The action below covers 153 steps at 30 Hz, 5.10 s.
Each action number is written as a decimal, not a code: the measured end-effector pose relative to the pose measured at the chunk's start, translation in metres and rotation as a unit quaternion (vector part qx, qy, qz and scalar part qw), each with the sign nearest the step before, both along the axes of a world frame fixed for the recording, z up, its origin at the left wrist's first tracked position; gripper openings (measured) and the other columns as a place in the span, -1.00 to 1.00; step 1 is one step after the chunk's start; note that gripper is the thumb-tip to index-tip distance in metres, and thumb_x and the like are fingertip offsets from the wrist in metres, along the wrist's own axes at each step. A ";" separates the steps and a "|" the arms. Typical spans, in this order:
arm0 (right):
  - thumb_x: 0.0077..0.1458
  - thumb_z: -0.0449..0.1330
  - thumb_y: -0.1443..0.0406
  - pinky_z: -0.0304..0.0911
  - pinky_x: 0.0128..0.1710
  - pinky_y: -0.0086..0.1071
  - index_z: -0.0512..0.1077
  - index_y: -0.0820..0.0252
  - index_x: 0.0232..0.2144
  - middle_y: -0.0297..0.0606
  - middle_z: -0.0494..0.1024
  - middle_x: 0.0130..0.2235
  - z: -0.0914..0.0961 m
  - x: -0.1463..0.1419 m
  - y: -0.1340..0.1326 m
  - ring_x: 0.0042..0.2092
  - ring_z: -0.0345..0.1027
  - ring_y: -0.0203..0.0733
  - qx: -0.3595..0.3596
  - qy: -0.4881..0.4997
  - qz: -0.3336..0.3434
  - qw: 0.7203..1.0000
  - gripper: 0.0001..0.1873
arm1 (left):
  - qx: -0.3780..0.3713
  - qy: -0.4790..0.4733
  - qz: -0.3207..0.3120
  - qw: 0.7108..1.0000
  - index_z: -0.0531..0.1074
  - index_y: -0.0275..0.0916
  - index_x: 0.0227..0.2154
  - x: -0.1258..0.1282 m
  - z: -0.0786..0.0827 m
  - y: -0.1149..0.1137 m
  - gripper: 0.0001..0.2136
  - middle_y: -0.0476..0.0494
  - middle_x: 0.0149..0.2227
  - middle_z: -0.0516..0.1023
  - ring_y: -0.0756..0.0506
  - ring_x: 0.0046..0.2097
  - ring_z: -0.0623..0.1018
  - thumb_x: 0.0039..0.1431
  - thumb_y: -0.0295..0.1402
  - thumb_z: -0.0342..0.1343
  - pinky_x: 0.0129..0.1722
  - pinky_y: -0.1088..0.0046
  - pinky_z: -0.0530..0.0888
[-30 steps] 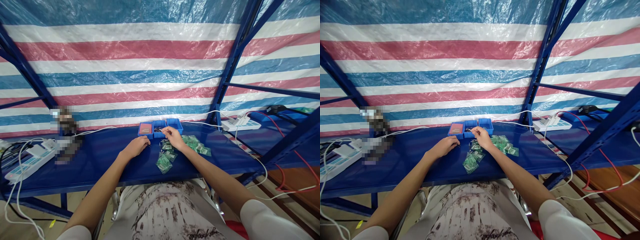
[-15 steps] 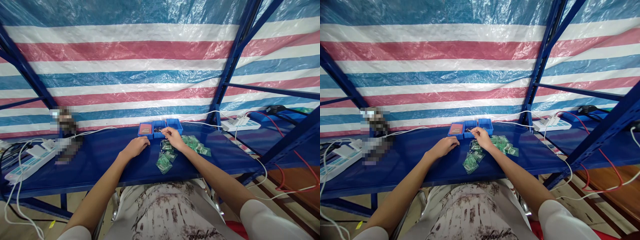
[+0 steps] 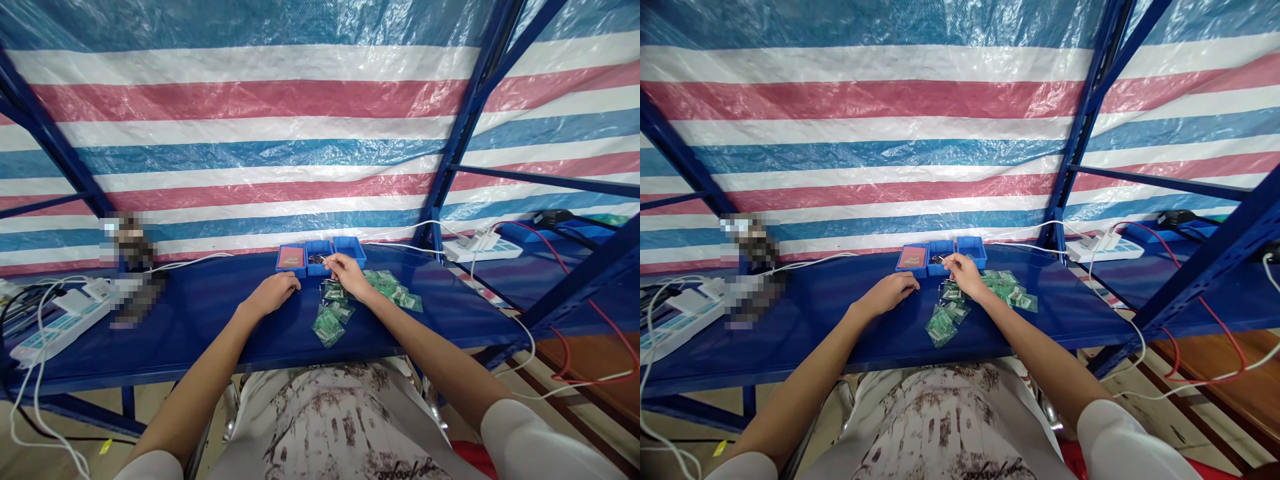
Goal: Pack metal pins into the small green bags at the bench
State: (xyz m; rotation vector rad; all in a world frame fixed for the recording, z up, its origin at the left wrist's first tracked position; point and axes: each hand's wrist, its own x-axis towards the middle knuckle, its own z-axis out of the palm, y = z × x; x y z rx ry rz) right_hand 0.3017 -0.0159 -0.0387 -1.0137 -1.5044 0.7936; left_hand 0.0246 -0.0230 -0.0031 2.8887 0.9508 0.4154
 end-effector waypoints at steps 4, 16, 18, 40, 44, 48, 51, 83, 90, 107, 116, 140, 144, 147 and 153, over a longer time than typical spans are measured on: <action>0.20 0.24 -0.16 0.37 -0.44 -0.26 0.54 0.08 -0.25 -0.23 0.61 -0.27 0.001 0.000 0.000 -0.46 0.39 -0.18 -0.002 0.004 -0.002 1.000 -0.54 | -0.002 -0.002 0.001 1.000 0.59 -0.22 -0.11 0.000 0.001 -0.001 -0.73 -0.20 -0.07 0.62 -0.14 -0.08 0.61 0.38 -0.57 -0.01 -0.03 0.40 0.51; 0.24 0.23 -0.10 0.35 -0.45 -0.30 0.36 0.06 -0.21 -0.33 0.55 -0.30 -0.002 0.001 0.000 -0.50 0.35 -0.24 0.000 0.025 -0.023 0.999 -0.61 | -0.002 -0.019 0.004 1.000 0.55 -0.22 0.00 -0.002 -0.004 0.002 -0.73 -0.23 -0.03 0.61 -0.15 -0.04 0.61 0.42 -0.52 -0.02 0.02 0.37 0.51; 0.24 0.23 -0.09 0.34 -0.45 -0.30 0.34 0.05 -0.21 -0.34 0.54 -0.31 -0.002 0.001 0.000 -0.50 0.36 -0.25 0.003 0.023 -0.023 0.999 -0.62 | -0.001 -0.020 0.004 1.000 0.56 -0.22 -0.02 -0.002 -0.004 0.002 -0.73 -0.23 -0.03 0.61 -0.15 -0.03 0.61 0.42 -0.52 -0.02 0.03 0.37 0.51; 0.13 0.36 0.00 0.34 -0.52 -0.27 0.38 0.05 -0.33 -0.32 0.46 -0.32 0.006 -0.002 -0.011 -0.50 0.31 -0.23 0.014 0.005 -0.014 1.000 -0.66 | 0.001 0.010 0.015 1.000 0.57 -0.23 -0.05 -0.001 -0.002 0.001 -0.78 -0.23 -0.02 0.60 -0.17 -0.06 0.61 0.46 -0.46 0.01 -0.03 0.38 0.51; 0.12 0.36 -0.05 0.25 -0.63 -0.33 0.46 0.06 -0.29 -0.30 0.49 -0.35 0.003 -0.002 -0.008 -0.52 0.31 -0.22 -0.002 0.007 -0.008 1.000 -0.64 | 0.004 0.015 0.013 1.000 0.56 -0.24 -0.04 -0.001 -0.002 -0.001 -0.76 -0.23 -0.02 0.59 -0.17 -0.06 0.61 0.47 -0.49 -0.02 -0.03 0.37 0.51; 0.17 0.31 -0.09 0.29 -0.64 -0.32 0.53 0.10 -0.31 -0.24 0.56 -0.32 0.003 -0.002 -0.007 -0.52 0.33 -0.22 -0.004 0.001 -0.005 1.000 -0.60 | 0.007 0.016 0.012 1.000 0.55 -0.25 -0.03 -0.002 -0.002 -0.001 -0.74 -0.23 -0.02 0.58 -0.17 -0.05 0.61 0.48 -0.50 -0.05 -0.03 0.36 0.51; 0.19 0.29 -0.10 0.30 -0.64 -0.31 0.56 0.10 -0.29 -0.21 0.61 -0.27 0.003 -0.002 -0.007 -0.53 0.33 -0.22 -0.001 0.007 -0.002 1.000 -0.60 | 0.007 0.015 0.013 1.000 0.55 -0.25 -0.02 -0.002 -0.002 -0.001 -0.75 -0.23 -0.03 0.58 -0.17 -0.06 0.62 0.47 -0.50 -0.04 -0.03 0.37 0.51; 0.19 0.29 -0.08 0.30 -0.55 -0.31 0.55 0.12 -0.29 -0.18 0.66 -0.20 -0.003 0.000 -0.001 -0.51 0.34 -0.24 0.003 0.006 0.000 1.000 -0.61 | 0.004 0.010 0.023 1.000 0.58 -0.24 -0.05 -0.005 -0.005 0.003 -0.75 -0.24 -0.04 0.61 -0.16 -0.07 0.62 0.45 -0.50 -0.01 -0.05 0.39 0.51; 0.21 0.28 -0.06 0.34 -0.48 -0.28 0.54 0.12 -0.31 -0.19 0.67 -0.20 -0.002 0.001 0.000 -0.51 0.35 -0.24 0.011 -0.003 0.000 1.000 -0.62 | 0.008 0.022 0.020 1.000 0.59 -0.25 -0.04 -0.003 -0.002 0.002 -0.72 -0.25 -0.03 0.61 -0.16 -0.06 0.62 0.45 -0.48 -0.04 -0.04 0.38 0.52; 0.20 0.29 -0.08 0.36 -0.47 -0.27 0.53 0.11 -0.32 -0.17 0.67 -0.20 0.001 0.000 -0.003 -0.52 0.34 -0.24 0.013 -0.009 0.005 1.000 -0.61 | 0.000 0.028 0.032 0.999 0.60 -0.24 -0.08 -0.002 0.001 0.000 -0.76 -0.24 -0.06 0.62 -0.15 -0.08 0.62 0.45 -0.48 0.01 -0.05 0.40 0.52; 0.19 0.28 -0.09 0.34 -0.49 -0.30 0.53 0.11 -0.34 -0.18 0.67 -0.20 0.002 0.000 -0.003 -0.52 0.33 -0.25 0.013 -0.012 0.004 1.000 -0.59 | -0.001 0.032 0.030 0.999 0.59 -0.24 -0.07 -0.002 0.000 0.001 -0.77 -0.23 -0.05 0.62 -0.16 -0.08 0.63 0.43 -0.50 0.03 -0.06 0.40 0.51; 0.20 0.27 -0.07 0.33 -0.50 -0.28 0.55 0.11 -0.30 -0.19 0.68 -0.24 -0.001 0.001 -0.001 -0.54 0.32 -0.23 0.020 -0.019 -0.001 1.000 -0.62 | -0.003 0.033 0.026 0.999 0.62 -0.24 -0.06 -0.004 -0.002 0.003 -0.73 -0.26 -0.04 0.64 -0.18 -0.06 0.64 0.42 -0.49 -0.01 0.00 0.36 0.54; 0.20 0.27 -0.08 0.33 -0.50 -0.28 0.56 0.09 -0.30 -0.21 0.67 -0.26 -0.001 0.001 -0.001 -0.54 0.33 -0.22 0.016 -0.016 -0.001 1.000 -0.62 | 0.004 0.035 0.024 0.999 0.61 -0.24 -0.05 -0.005 -0.003 0.004 -0.71 -0.26 -0.04 0.64 -0.18 -0.04 0.64 0.44 -0.49 -0.03 0.00 0.36 0.53; 0.19 0.28 -0.08 0.32 -0.50 -0.28 0.56 0.10 -0.28 -0.22 0.66 -0.28 0.000 0.001 -0.002 -0.54 0.32 -0.23 0.014 -0.010 0.001 1.000 -0.61 | 0.008 0.035 0.024 0.999 0.60 -0.24 -0.04 -0.006 -0.004 0.004 -0.72 -0.26 -0.03 0.64 -0.19 -0.03 0.64 0.44 -0.48 -0.03 0.00 0.36 0.53; 0.19 0.28 -0.08 0.33 -0.50 -0.28 0.56 0.10 -0.29 -0.20 0.67 -0.25 0.001 0.000 -0.003 -0.54 0.32 -0.23 0.016 -0.012 0.002 1.000 -0.61 | 0.004 0.024 0.040 0.999 0.49 -0.25 0.11 -0.006 -0.006 0.003 -0.70 -0.28 0.02 0.63 -0.20 -0.04 0.63 0.42 -0.49 -0.02 -0.04 0.33 0.52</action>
